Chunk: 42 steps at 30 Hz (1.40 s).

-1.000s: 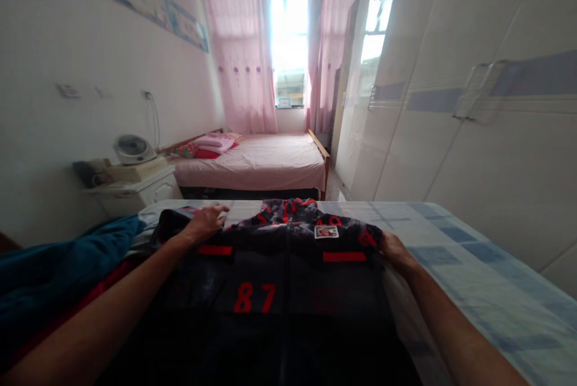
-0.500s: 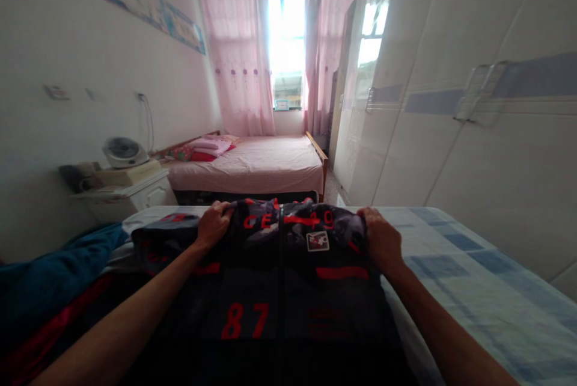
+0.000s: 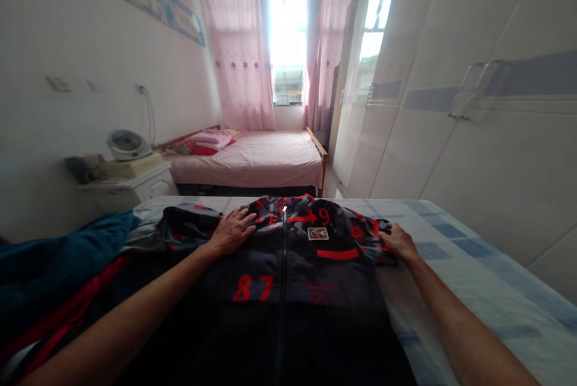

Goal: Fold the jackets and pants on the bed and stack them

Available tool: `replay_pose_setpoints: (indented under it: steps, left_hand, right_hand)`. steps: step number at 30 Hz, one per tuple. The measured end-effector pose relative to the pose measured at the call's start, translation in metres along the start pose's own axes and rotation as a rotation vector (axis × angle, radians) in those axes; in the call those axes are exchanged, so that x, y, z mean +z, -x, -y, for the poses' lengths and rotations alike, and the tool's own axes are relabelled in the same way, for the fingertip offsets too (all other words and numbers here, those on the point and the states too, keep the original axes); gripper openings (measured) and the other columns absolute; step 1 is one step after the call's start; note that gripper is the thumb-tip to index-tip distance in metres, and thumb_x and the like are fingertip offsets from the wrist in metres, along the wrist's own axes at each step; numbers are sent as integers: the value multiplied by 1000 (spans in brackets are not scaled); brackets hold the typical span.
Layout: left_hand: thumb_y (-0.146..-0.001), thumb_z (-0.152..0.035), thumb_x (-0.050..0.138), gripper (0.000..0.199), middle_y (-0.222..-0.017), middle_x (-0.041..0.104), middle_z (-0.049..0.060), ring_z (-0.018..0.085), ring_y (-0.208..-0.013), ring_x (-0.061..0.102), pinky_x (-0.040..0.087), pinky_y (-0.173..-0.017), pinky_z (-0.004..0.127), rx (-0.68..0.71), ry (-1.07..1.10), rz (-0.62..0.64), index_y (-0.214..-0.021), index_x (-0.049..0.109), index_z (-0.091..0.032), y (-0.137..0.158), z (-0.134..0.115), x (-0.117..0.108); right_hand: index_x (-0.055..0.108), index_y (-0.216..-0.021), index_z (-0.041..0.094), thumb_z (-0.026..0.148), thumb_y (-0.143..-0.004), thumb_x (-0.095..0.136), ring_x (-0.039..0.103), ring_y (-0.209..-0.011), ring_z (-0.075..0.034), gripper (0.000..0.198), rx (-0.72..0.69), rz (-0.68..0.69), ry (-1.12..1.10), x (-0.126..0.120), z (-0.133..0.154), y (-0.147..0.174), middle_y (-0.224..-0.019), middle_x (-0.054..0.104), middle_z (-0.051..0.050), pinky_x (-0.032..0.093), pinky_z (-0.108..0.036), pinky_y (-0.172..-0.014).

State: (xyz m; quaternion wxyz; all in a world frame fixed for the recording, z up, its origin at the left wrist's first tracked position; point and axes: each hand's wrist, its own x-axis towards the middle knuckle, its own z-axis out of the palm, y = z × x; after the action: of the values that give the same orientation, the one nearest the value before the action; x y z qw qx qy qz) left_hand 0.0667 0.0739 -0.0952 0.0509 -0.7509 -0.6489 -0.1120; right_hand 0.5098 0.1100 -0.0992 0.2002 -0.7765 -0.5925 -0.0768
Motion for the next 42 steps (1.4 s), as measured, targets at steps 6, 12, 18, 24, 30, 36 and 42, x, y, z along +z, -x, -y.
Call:
replay_pose_setpoints:
  steps: [6,12,18,24,30,36,42]
  left_hand:
    - [-89,-42,45,45,-139,46,14,34,-134,32,32,-104,54,35,44,121,-128,53,-22,36,-12,-26]
    - [-91,-37,44,44,-143,42,7,23,-134,35,32,-110,40,217,179,23,-134,46,-25,158,-19,-68]
    - [-72,-54,63,77,-141,45,5,30,-122,50,49,-94,41,313,246,-8,-141,31,-40,301,-3,-73]
    - [-83,-30,52,66,-143,42,7,25,-121,52,52,-92,35,127,160,-166,-143,27,-37,348,8,-53]
    - [-86,-30,46,53,-140,43,9,24,-119,53,52,-92,38,-16,50,-223,-138,36,-28,348,-3,-36]
    - [-81,-40,53,59,-140,41,11,30,-121,49,52,-90,44,-24,24,-240,-137,38,-27,349,-20,-31]
    - [-91,-26,38,29,-123,56,4,18,-111,58,51,-90,31,-95,283,-394,-116,53,-29,344,-20,-42]
  right_hand:
    - [48,-124,15,31,-90,31,53,-102,-29,42,-11,-273,-4,-50,12,10,-124,48,-21,43,-38,-75]
    - [48,-122,13,30,-84,43,45,-117,-36,42,-200,-169,26,-58,-9,75,-129,45,-21,42,-48,-88]
    - [53,-117,29,43,-83,56,60,-104,-20,37,-707,186,-343,-89,-22,218,-120,57,-4,52,-28,-84]
    - [51,-127,31,59,-69,65,63,-101,-24,66,-1048,134,-282,-112,-19,297,-119,63,-5,57,-30,-75]
    - [57,-120,29,43,-77,63,63,-102,-22,46,-1018,28,-115,-98,-25,316,-118,63,-3,54,-30,-79]
    - [59,-118,27,44,-78,62,61,-102,-20,43,-1001,-46,-106,-99,-29,329,-117,63,-3,52,-28,-81]
    - [59,-119,27,45,-76,65,61,-103,-21,47,-959,-62,-123,-98,-23,334,-117,63,-3,51,-31,-82]
